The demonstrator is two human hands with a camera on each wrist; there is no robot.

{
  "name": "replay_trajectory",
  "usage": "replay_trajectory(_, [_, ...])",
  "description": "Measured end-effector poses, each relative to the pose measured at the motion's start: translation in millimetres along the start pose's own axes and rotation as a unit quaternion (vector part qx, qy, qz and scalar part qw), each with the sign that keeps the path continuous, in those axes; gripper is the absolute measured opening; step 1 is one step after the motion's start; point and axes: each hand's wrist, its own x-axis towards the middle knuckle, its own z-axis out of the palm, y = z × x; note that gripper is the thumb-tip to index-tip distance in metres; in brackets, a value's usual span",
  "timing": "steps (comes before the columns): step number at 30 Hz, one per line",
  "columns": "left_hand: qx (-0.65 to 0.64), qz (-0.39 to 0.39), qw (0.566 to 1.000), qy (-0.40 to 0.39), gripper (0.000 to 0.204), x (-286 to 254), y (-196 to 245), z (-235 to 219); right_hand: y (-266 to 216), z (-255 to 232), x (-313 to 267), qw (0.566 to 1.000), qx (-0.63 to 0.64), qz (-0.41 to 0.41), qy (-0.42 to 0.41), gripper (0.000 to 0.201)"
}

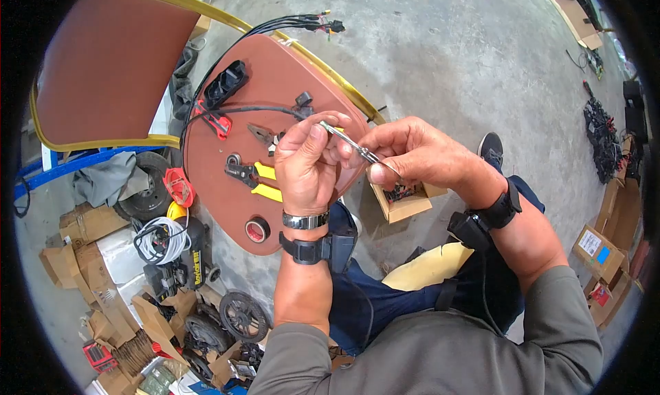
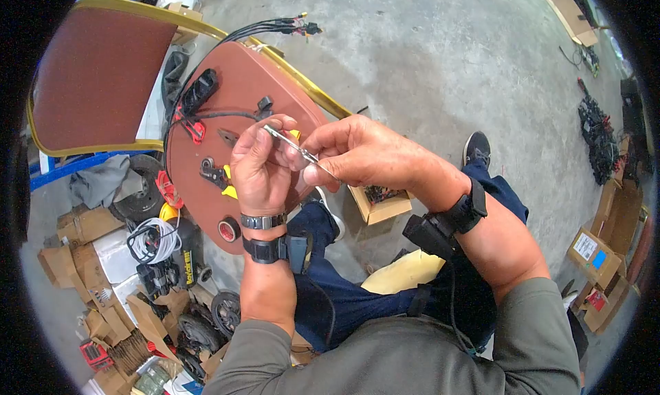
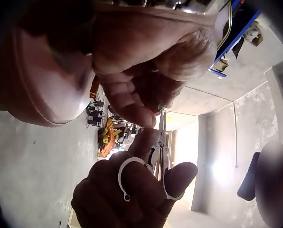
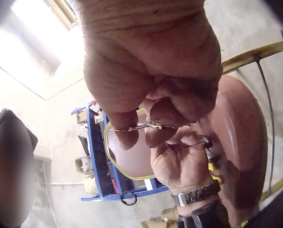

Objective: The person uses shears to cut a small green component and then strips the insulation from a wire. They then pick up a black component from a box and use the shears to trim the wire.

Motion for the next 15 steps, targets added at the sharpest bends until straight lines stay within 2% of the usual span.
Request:
replay_trajectory(10, [-0.003,0.018,1.000,-0.004,0.027,-2,-8,4,-7,3,-6,0.998,0.052,0.022,-0.005,0.034])
replay_trajectory(15, [0.002,0.010,1.000,-0.026,0.027,-4,-4,12,-2,3,-5,0.999,0.035,0.020,-0.004,0.035])
